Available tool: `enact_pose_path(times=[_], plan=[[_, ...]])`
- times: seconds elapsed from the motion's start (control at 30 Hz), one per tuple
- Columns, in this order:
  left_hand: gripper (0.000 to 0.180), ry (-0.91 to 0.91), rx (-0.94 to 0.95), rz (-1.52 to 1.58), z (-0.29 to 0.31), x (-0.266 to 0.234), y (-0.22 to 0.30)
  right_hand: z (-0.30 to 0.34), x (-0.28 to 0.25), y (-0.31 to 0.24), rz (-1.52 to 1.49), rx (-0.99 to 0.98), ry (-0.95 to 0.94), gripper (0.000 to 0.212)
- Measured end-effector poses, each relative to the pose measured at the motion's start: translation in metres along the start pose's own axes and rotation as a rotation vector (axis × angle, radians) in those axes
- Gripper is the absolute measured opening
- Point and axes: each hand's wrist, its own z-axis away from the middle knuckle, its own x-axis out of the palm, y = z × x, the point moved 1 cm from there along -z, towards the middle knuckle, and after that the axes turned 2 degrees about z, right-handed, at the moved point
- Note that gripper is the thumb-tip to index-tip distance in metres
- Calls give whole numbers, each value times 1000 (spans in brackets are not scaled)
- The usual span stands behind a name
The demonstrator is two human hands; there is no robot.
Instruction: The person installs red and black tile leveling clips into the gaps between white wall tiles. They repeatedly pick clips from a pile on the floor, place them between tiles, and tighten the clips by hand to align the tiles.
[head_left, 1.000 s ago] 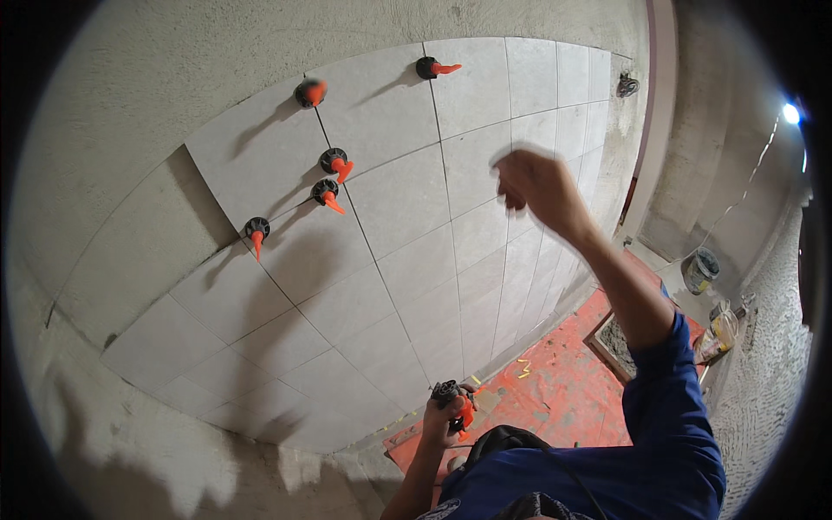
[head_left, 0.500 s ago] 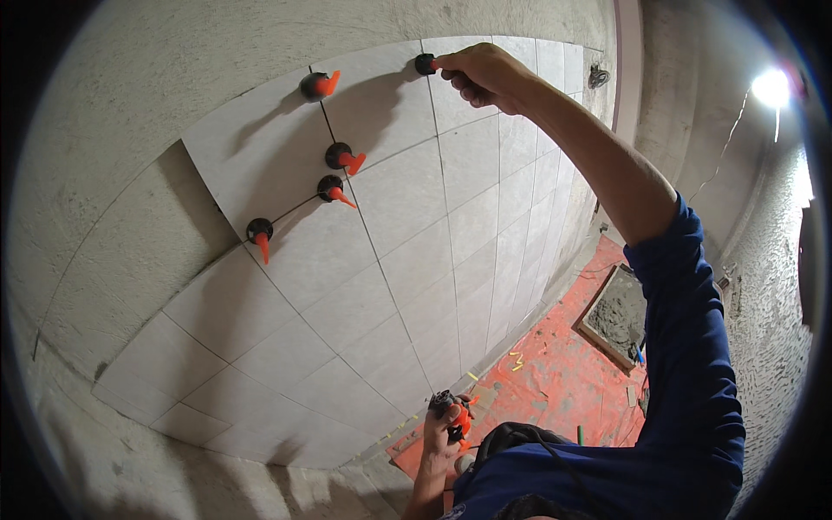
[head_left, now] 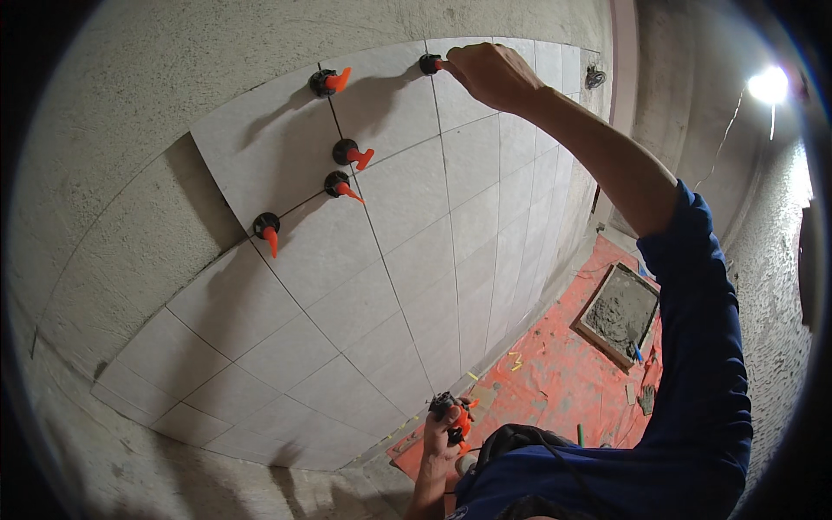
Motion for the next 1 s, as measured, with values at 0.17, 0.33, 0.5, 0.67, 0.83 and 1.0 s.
enact_pose_path(times=[0.17, 0.33, 0.5, 0.67, 0.83, 1.0], plan=[[25, 4, -13, -14, 4, -6, -2, -2, -6, -6, 46, 21, 1, 30], [26, 12, -55, -19, 8, -4, -2, -8, -11, 1, 97, -3, -93, 31], [32, 37, -24, -33, 10, 0, -2, -9, -5, 3, -133, 112, -58, 33], [31, 58, -27, -54, 14, 4, -3, -14, 0, 8, -366, 279, -151, 35], [30, 51, -74, -50, 13, 4, -1, -11, 1, 3, -444, 341, -115, 36], [29, 67, -20, -70, 12, 7, -2, 9, -23, 0, -400, 304, -89, 38]])
